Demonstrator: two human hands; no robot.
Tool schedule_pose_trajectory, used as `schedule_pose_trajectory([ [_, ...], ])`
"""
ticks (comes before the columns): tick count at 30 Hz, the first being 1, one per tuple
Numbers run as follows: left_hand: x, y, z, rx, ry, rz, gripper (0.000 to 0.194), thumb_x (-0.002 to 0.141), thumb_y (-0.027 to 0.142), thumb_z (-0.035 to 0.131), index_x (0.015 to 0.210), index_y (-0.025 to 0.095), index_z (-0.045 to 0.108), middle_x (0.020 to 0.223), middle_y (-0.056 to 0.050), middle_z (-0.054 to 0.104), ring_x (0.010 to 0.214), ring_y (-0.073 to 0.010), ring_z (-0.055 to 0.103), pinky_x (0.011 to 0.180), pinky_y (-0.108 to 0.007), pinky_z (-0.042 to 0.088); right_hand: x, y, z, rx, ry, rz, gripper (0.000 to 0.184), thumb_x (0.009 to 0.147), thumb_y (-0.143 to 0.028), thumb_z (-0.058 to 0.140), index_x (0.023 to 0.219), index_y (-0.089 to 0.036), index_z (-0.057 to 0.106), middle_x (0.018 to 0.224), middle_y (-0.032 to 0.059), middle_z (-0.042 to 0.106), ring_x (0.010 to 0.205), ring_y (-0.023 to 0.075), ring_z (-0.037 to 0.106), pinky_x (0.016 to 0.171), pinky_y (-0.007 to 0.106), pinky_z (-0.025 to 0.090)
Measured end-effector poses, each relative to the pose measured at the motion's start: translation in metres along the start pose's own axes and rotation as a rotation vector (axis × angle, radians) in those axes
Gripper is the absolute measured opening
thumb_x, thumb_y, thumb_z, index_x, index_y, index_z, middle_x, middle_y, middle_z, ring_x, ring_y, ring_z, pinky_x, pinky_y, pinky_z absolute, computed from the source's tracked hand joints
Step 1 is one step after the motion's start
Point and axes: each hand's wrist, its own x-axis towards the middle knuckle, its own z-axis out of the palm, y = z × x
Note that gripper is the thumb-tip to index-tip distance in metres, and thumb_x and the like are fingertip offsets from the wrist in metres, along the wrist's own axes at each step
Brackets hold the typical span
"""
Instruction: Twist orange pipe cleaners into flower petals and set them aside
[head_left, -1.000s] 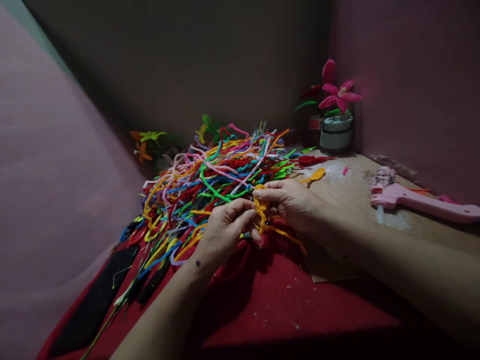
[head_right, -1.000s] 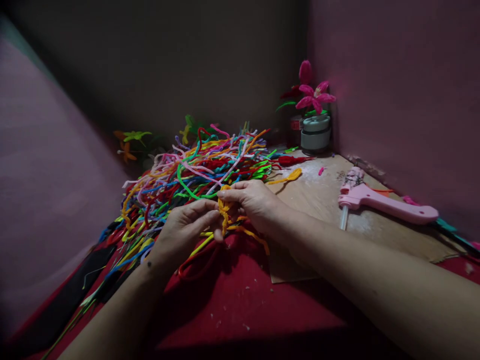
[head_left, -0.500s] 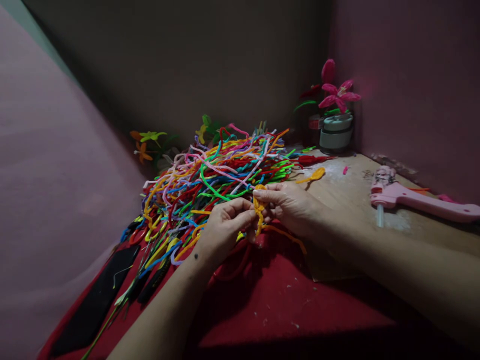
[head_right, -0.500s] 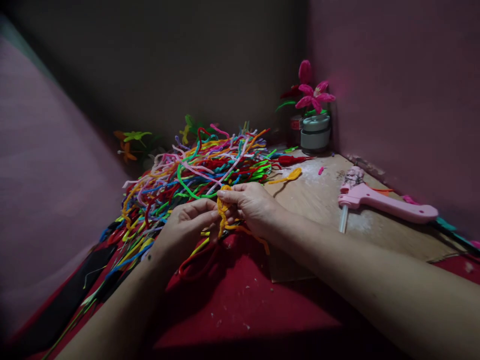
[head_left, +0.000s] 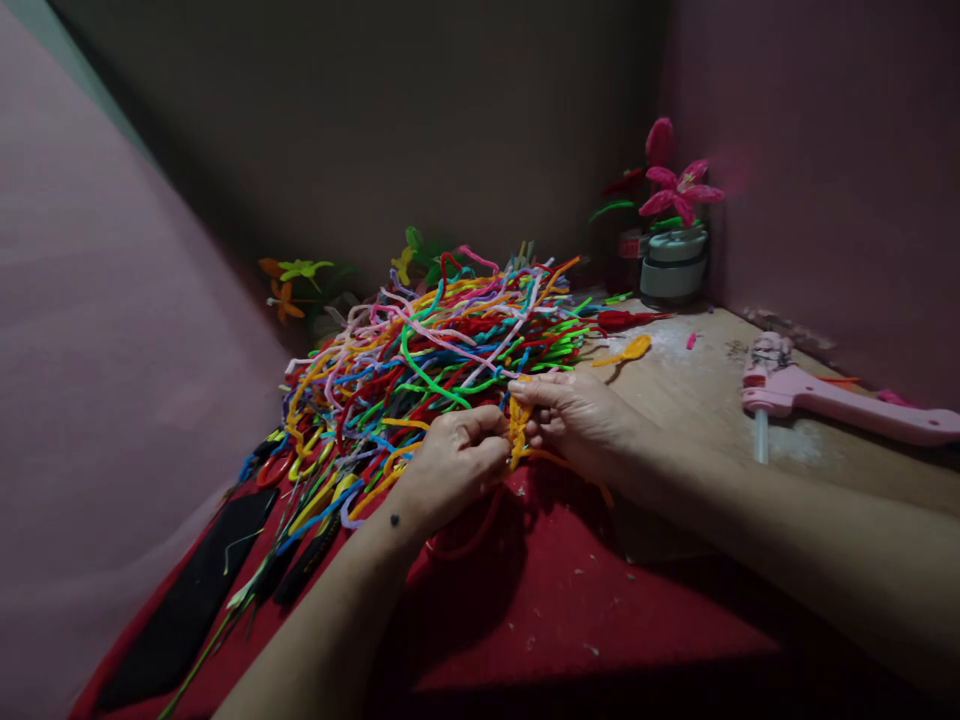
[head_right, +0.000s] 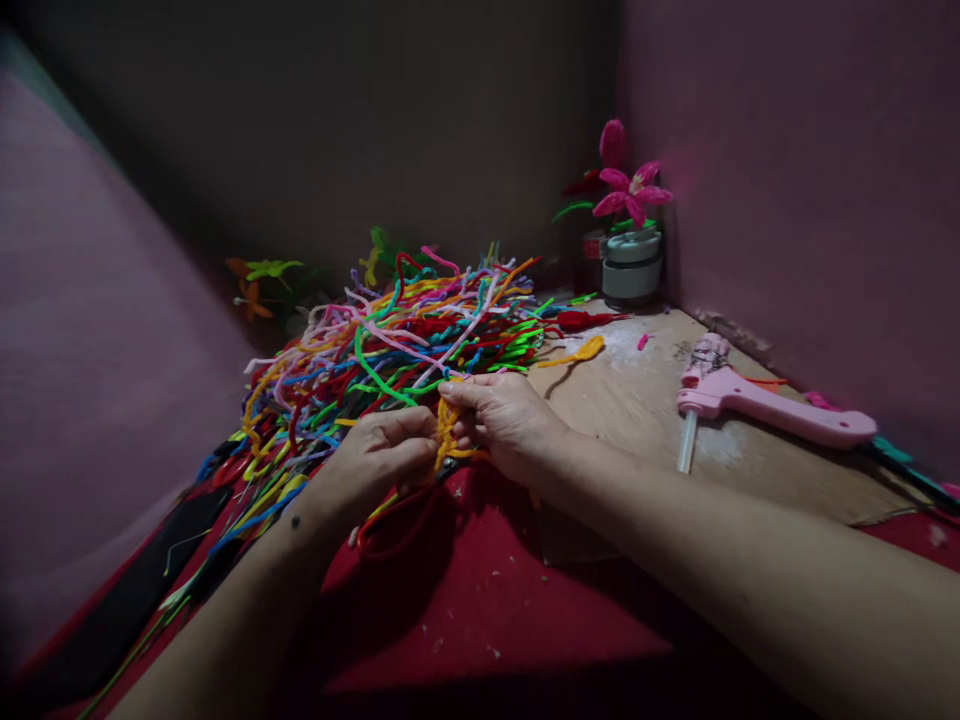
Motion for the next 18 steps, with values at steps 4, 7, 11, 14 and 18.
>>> schedule_pose_trajectory([
  [4,0.0003,0.0015,-0.0003,0.005,-0.027,-0.020,0.007,0.067,0.016,0.046,0.060,0.015,0.050,0.051,0.005,0.045,0.046,-0.0078,0.039,0.045,-0.020,0.029,0.0006,-0.0017,-0.0011,-0.019,-0.007,0.007,0.019,0.066,-0.024,0.068,0.063,-0.014,0.052,0.051,-0.0025,0.052,0.041,0.0070,0.046,0.041,0.021,0.037],
  [7,-0.0002,0.0054,-0.0025,0.019,-0.011,0.004,0.006,0.068,0.018,0.050,0.066,0.014,0.054,0.057,0.003,0.050,0.052,-0.0088,0.043,0.049,-0.020,0.033,-0.0011,-0.0063,-0.0009,-0.059,-0.009,0.026,0.019,0.066,-0.024,0.068,0.062,-0.013,0.053,0.049,-0.0024,0.052,0.041,0.0066,0.046,0.042,0.020,0.038],
  [11,-0.0007,0.0094,-0.0053,-0.085,0.069,0.025,0.018,0.068,0.023,0.060,0.083,0.014,0.059,0.076,0.000,0.059,0.069,-0.0133,0.054,0.062,-0.023,0.041,-0.0036,-0.0096,0.0000,-0.123,0.013,-0.003,0.020,0.065,-0.026,0.070,0.062,-0.013,0.054,0.050,-0.0024,0.053,0.042,0.0058,0.045,0.042,0.020,0.036],
  [14,0.0005,0.0077,-0.0030,-0.185,0.077,0.012,0.021,0.068,0.029,0.065,0.082,0.014,0.060,0.075,-0.001,0.060,0.066,-0.0124,0.054,0.061,-0.023,0.041,-0.0043,-0.0084,0.0004,-0.133,0.025,-0.040,0.022,0.063,-0.027,0.072,0.062,-0.014,0.054,0.049,-0.0037,0.051,0.041,0.0054,0.043,0.041,0.020,0.033],
  [18,0.0027,0.0033,0.0014,-0.198,0.062,-0.020,0.015,0.069,0.026,0.064,0.071,0.011,0.059,0.062,0.001,0.055,0.054,-0.0082,0.047,0.053,-0.021,0.036,-0.0044,-0.0079,0.0000,-0.141,-0.010,-0.046,0.024,0.064,-0.031,0.071,0.061,-0.013,0.056,0.050,-0.0033,0.051,0.043,0.0056,0.042,0.043,0.021,0.031],
])
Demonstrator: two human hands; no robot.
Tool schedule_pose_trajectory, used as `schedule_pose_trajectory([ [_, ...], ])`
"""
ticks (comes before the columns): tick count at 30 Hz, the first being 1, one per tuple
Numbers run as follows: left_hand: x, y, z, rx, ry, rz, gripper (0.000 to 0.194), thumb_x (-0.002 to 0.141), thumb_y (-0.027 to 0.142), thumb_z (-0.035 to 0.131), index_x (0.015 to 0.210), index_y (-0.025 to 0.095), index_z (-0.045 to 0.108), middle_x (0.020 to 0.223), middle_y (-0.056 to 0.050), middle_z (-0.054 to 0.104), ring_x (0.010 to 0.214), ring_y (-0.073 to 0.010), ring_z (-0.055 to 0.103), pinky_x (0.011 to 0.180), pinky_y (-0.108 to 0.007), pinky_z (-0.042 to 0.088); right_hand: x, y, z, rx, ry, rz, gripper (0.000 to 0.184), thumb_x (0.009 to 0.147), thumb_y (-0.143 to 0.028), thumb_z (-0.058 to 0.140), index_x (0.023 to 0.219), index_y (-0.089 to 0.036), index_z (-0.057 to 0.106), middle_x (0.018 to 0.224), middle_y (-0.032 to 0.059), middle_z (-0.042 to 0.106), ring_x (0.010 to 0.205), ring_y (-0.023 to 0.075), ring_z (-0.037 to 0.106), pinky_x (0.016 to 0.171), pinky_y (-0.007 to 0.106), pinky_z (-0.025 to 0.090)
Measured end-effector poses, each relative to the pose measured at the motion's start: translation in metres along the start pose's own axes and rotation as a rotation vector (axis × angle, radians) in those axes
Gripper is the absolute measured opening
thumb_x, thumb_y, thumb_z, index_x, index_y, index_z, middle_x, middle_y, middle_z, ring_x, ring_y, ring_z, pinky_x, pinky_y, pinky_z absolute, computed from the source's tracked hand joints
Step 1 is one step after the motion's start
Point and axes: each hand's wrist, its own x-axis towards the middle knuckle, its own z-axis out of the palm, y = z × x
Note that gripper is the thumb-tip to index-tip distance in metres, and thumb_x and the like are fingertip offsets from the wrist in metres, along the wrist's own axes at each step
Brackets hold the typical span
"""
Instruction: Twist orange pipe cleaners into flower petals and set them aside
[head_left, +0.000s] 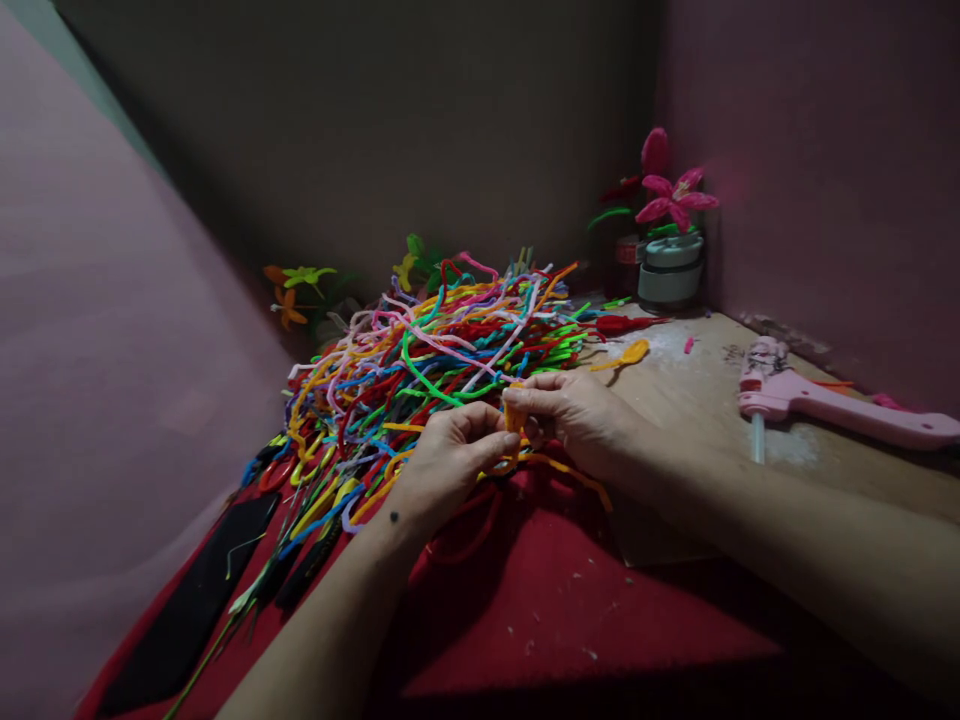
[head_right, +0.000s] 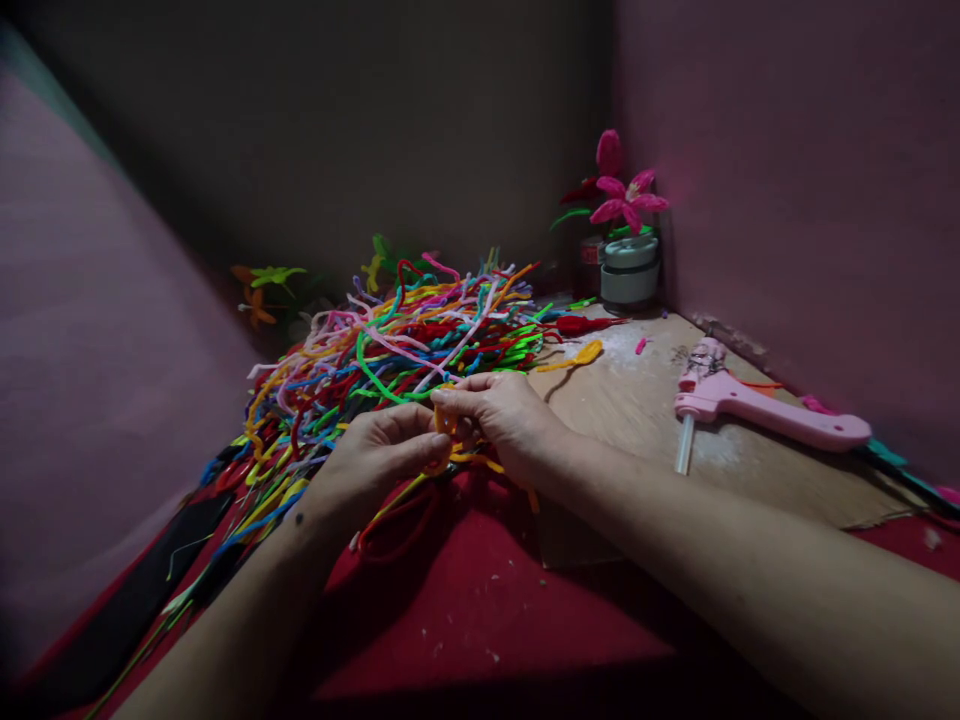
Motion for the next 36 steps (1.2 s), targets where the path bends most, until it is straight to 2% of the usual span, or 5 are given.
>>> schedule_pose_trajectory([
  [11,-0.003,0.001,-0.004,0.102,-0.078,0.046,0.009,0.067,0.020,0.060,0.071,0.013,0.061,0.064,0.001,0.055,0.059,-0.0102,0.047,0.056,-0.022,0.036,0.003,0.000,0.004,0.106,0.085,0.112,0.019,0.069,-0.021,0.061,0.054,-0.014,0.050,0.043,-0.0036,0.046,0.036,0.0053,0.034,0.037,0.022,0.020],
  [17,-0.002,0.004,-0.008,0.061,-0.059,-0.032,0.010,0.065,0.021,0.062,0.064,0.012,0.059,0.058,0.002,0.054,0.053,-0.0084,0.044,0.051,-0.020,0.033,0.005,-0.003,-0.001,0.060,-0.013,0.044,0.022,0.071,-0.031,0.063,0.060,-0.013,0.055,0.051,-0.0010,0.052,0.043,0.0073,0.042,0.044,0.023,0.031],
  [23,-0.002,0.006,-0.008,0.114,-0.065,-0.029,0.010,0.064,0.021,0.062,0.061,0.012,0.059,0.055,0.003,0.052,0.050,-0.0079,0.042,0.050,-0.020,0.032,0.001,-0.009,-0.001,-0.183,0.074,-0.026,0.030,0.068,-0.030,0.067,0.049,-0.014,0.050,0.041,-0.0034,0.045,0.038,0.0056,0.037,0.040,0.022,0.025],
  [33,-0.002,0.002,-0.011,-0.104,-0.112,-0.074,0.013,0.064,0.023,0.065,0.062,0.012,0.058,0.053,0.002,0.051,0.046,-0.0059,0.041,0.046,-0.018,0.030,0.001,-0.007,0.002,-0.168,0.024,-0.132,0.029,0.071,-0.038,0.064,0.057,-0.015,0.052,0.051,-0.0009,0.053,0.043,0.0071,0.044,0.043,0.021,0.034],
  [36,-0.001,0.001,-0.012,-0.126,-0.088,-0.051,0.015,0.065,0.024,0.065,0.063,0.011,0.058,0.054,0.002,0.052,0.046,-0.0056,0.040,0.045,-0.018,0.029,-0.002,-0.009,0.003,-0.177,-0.008,-0.068,0.027,0.068,-0.039,0.066,0.062,-0.016,0.055,0.053,-0.0016,0.054,0.044,0.0078,0.045,0.044,0.022,0.036],
])
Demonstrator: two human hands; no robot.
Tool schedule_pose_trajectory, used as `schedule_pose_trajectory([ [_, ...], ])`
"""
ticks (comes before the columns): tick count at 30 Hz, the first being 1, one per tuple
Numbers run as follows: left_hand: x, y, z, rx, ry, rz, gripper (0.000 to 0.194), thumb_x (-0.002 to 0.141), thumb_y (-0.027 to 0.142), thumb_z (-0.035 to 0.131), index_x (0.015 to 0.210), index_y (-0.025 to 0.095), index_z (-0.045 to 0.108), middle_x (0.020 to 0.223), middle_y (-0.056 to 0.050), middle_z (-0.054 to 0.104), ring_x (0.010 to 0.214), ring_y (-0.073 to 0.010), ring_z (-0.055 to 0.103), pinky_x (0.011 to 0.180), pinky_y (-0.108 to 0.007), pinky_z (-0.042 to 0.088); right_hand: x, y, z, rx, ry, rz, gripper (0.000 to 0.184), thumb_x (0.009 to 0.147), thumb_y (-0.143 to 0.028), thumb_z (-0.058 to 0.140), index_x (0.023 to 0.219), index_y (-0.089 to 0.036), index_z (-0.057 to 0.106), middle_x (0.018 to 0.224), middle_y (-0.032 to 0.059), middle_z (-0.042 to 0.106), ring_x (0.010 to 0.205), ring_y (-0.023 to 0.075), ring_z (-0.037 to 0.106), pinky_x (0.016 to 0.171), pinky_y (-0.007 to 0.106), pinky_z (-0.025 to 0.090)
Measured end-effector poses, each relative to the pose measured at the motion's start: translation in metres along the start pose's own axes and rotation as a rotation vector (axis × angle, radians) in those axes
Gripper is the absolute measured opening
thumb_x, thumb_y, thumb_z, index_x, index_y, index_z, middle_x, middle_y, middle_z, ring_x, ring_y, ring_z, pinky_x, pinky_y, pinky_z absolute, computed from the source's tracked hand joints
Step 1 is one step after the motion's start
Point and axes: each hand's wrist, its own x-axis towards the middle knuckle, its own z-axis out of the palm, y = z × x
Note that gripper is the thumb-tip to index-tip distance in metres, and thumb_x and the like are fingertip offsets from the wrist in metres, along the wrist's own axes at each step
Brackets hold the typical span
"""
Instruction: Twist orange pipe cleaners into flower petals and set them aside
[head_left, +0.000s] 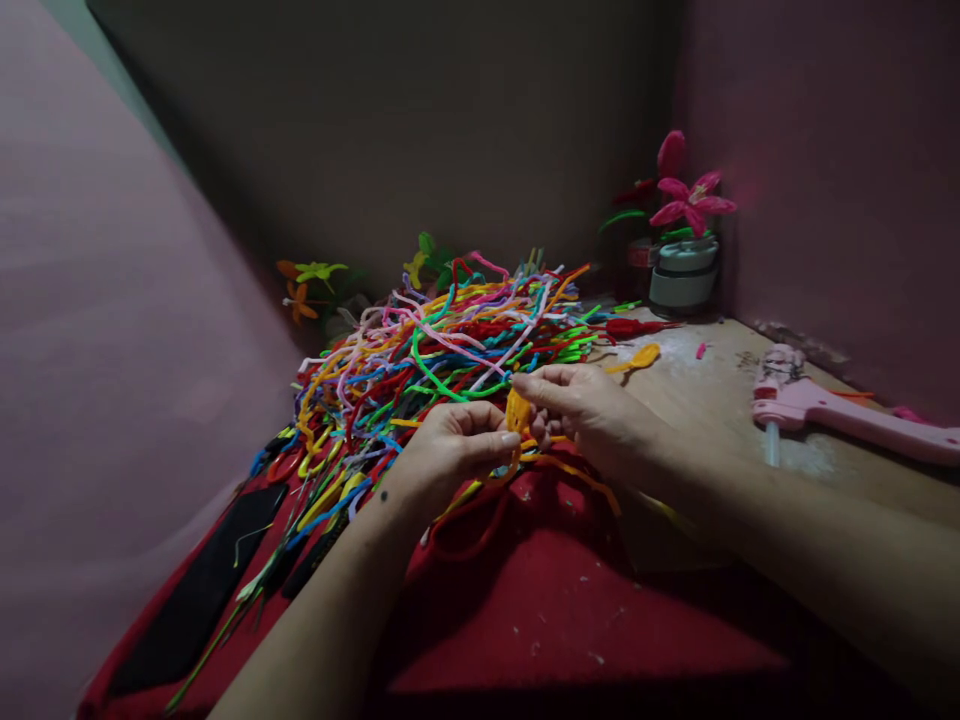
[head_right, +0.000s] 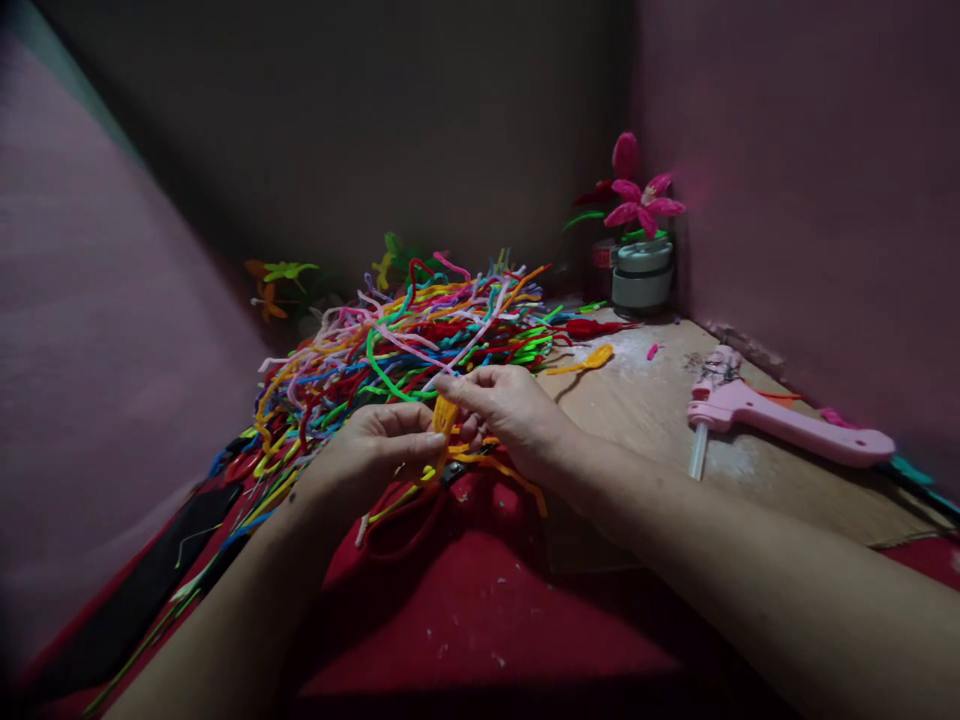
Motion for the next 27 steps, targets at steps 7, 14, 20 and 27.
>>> schedule_pose_trajectory([
  [7,0.002,-0.002,0.009,-0.001,0.144,0.072,0.022,0.064,0.028,0.070,0.065,0.012,0.056,0.053,0.005,0.050,0.046,-0.0046,0.041,0.046,-0.017,0.032,-0.006,0.001,0.004,-0.076,0.029,0.087,0.023,0.065,-0.024,0.066,0.052,-0.015,0.050,0.046,-0.0028,0.048,0.042,0.0064,0.041,0.043,0.021,0.032],
  [14,0.004,-0.005,0.004,0.012,0.187,0.158,0.019,0.067,0.028,0.069,0.078,0.014,0.061,0.070,0.002,0.059,0.061,-0.0087,0.052,0.058,-0.019,0.042,-0.006,-0.004,0.006,-0.277,0.075,0.062,0.018,0.063,-0.017,0.062,0.049,-0.015,0.051,0.042,-0.0029,0.046,0.037,0.0052,0.035,0.038,0.021,0.025],
  [20,0.008,-0.013,0.003,-0.195,0.142,0.103,0.016,0.068,0.024,0.068,0.078,0.014,0.061,0.065,0.002,0.057,0.051,-0.0055,0.048,0.051,-0.018,0.038,-0.007,-0.004,0.008,-0.357,0.074,0.053,0.020,0.065,-0.018,0.059,0.047,-0.015,0.050,0.042,-0.0025,0.046,0.037,0.0054,0.033,0.039,0.022,0.023],
  [27,0.010,-0.015,0.008,-0.306,0.141,0.082,0.017,0.066,0.020,0.069,0.077,0.012,0.058,0.061,0.002,0.055,0.045,-0.0054,0.047,0.045,-0.018,0.037,-0.006,0.001,0.006,-0.550,0.039,-0.085,0.015,0.065,-0.017,0.051,0.051,-0.014,0.049,0.048,-0.0042,0.044,0.045,0.0060,0.036,0.044,0.020,0.027],
])
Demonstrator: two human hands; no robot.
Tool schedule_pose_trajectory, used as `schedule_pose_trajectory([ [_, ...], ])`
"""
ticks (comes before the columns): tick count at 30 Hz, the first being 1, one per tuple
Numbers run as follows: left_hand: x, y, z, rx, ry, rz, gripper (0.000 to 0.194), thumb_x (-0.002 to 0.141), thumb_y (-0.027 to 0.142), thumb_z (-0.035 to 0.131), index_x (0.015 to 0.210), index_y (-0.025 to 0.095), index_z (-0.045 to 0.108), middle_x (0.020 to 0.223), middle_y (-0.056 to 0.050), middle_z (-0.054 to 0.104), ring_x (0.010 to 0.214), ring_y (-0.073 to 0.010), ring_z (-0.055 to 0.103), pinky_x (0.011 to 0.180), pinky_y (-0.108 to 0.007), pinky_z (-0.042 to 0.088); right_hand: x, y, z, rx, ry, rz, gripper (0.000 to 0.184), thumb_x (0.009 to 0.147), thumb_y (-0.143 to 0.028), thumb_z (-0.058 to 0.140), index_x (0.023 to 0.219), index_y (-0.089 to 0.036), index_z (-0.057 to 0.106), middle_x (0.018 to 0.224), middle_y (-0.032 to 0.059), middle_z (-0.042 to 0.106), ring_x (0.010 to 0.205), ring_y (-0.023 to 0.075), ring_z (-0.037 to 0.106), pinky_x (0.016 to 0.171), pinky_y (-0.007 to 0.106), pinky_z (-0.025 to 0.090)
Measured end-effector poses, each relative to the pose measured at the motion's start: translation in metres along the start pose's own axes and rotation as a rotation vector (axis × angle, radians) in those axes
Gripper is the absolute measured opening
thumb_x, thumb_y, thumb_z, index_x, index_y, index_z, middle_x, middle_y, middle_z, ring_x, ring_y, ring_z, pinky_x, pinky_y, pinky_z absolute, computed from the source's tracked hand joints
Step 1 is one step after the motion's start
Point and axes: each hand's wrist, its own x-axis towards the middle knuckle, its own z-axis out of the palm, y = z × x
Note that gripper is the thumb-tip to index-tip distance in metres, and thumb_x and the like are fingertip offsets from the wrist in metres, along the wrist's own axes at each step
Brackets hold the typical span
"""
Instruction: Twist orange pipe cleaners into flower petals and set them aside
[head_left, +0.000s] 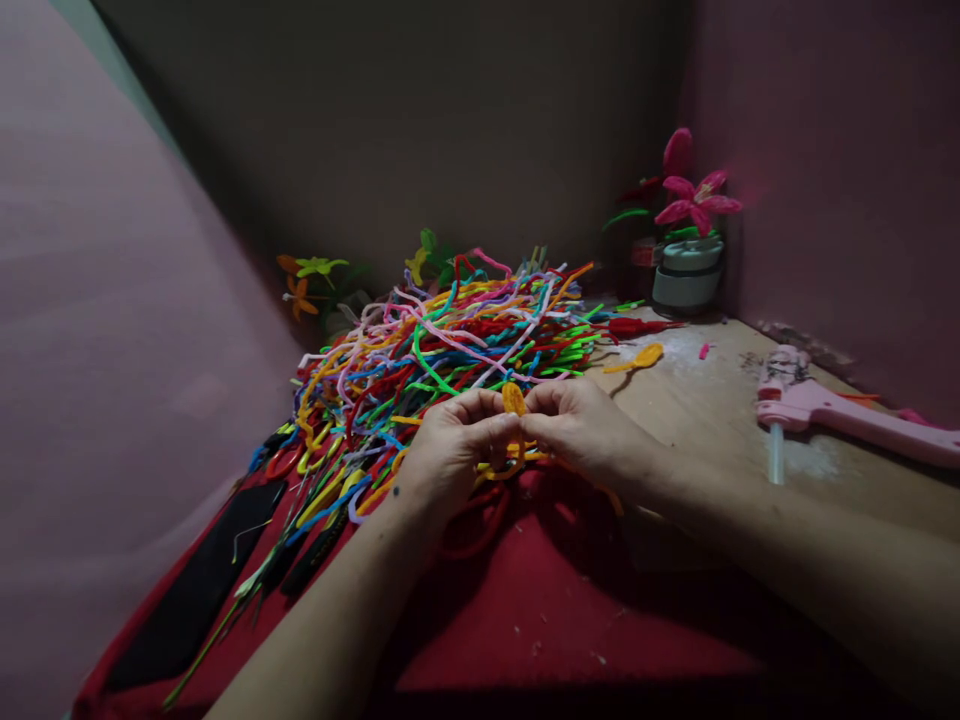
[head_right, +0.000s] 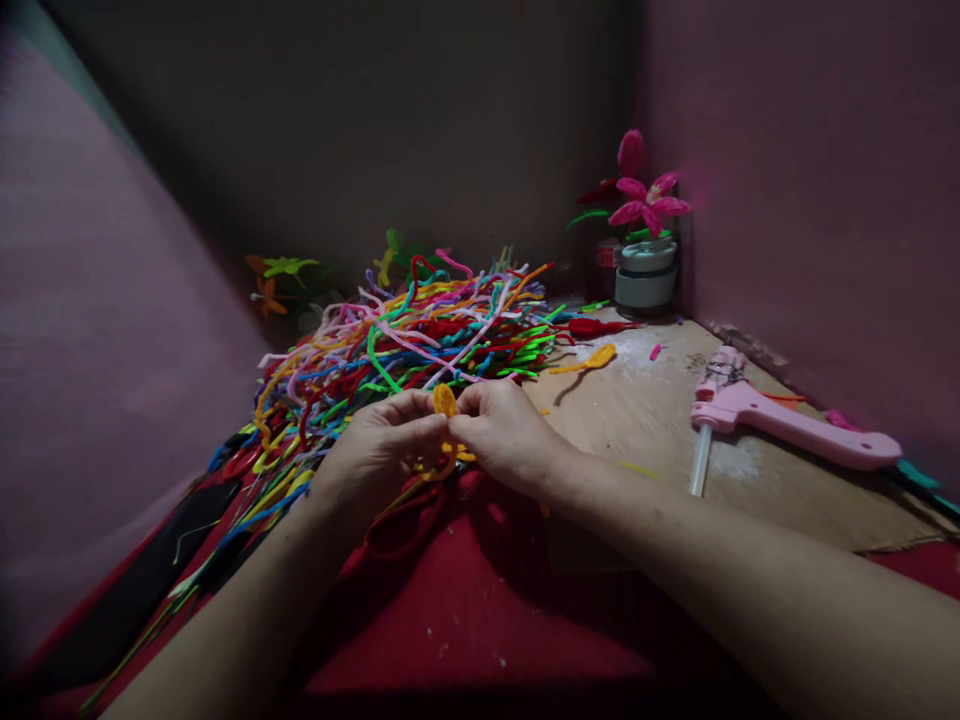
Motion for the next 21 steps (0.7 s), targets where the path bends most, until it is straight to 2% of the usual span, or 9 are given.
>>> schedule_pose_trajectory([
  [7,-0.002,0.000,0.000,0.042,-0.048,0.030,0.019,0.071,0.023,0.066,0.086,0.013,0.060,0.068,0.000,0.057,0.050,-0.0069,0.050,0.047,-0.019,0.040,0.000,0.002,0.001,-0.099,-0.010,-0.055,0.012,0.067,-0.019,0.048,0.058,-0.014,0.053,0.055,-0.0020,0.048,0.051,0.0082,0.041,0.047,0.020,0.031],
  [11,0.000,-0.001,0.001,0.075,0.017,0.084,0.017,0.070,0.025,0.066,0.078,0.011,0.060,0.063,0.001,0.056,0.049,-0.0055,0.047,0.047,-0.018,0.038,-0.002,0.001,0.001,-0.215,0.018,-0.082,0.014,0.069,-0.018,0.046,0.058,-0.014,0.053,0.056,-0.0006,0.051,0.053,0.0093,0.044,0.049,0.021,0.032],
  [16,-0.002,-0.003,0.009,0.084,0.081,0.077,0.014,0.071,0.023,0.064,0.072,0.011,0.057,0.058,0.002,0.054,0.047,-0.0050,0.046,0.044,-0.016,0.035,-0.004,0.002,0.005,-0.396,0.125,-0.146,0.015,0.072,-0.018,0.045,0.058,-0.016,0.051,0.055,-0.0005,0.051,0.053,0.0100,0.044,0.051,0.023,0.030],
  [21,-0.007,-0.001,0.020,0.166,0.140,0.118,0.012,0.074,0.023,0.059,0.070,0.012,0.055,0.054,0.003,0.053,0.042,-0.0065,0.046,0.041,-0.018,0.038,-0.007,0.004,0.009,-0.443,0.193,-0.171,0.013,0.073,-0.019,0.047,0.061,-0.016,0.051,0.062,0.0017,0.055,0.057,0.0111,0.047,0.054,0.024,0.032],
])
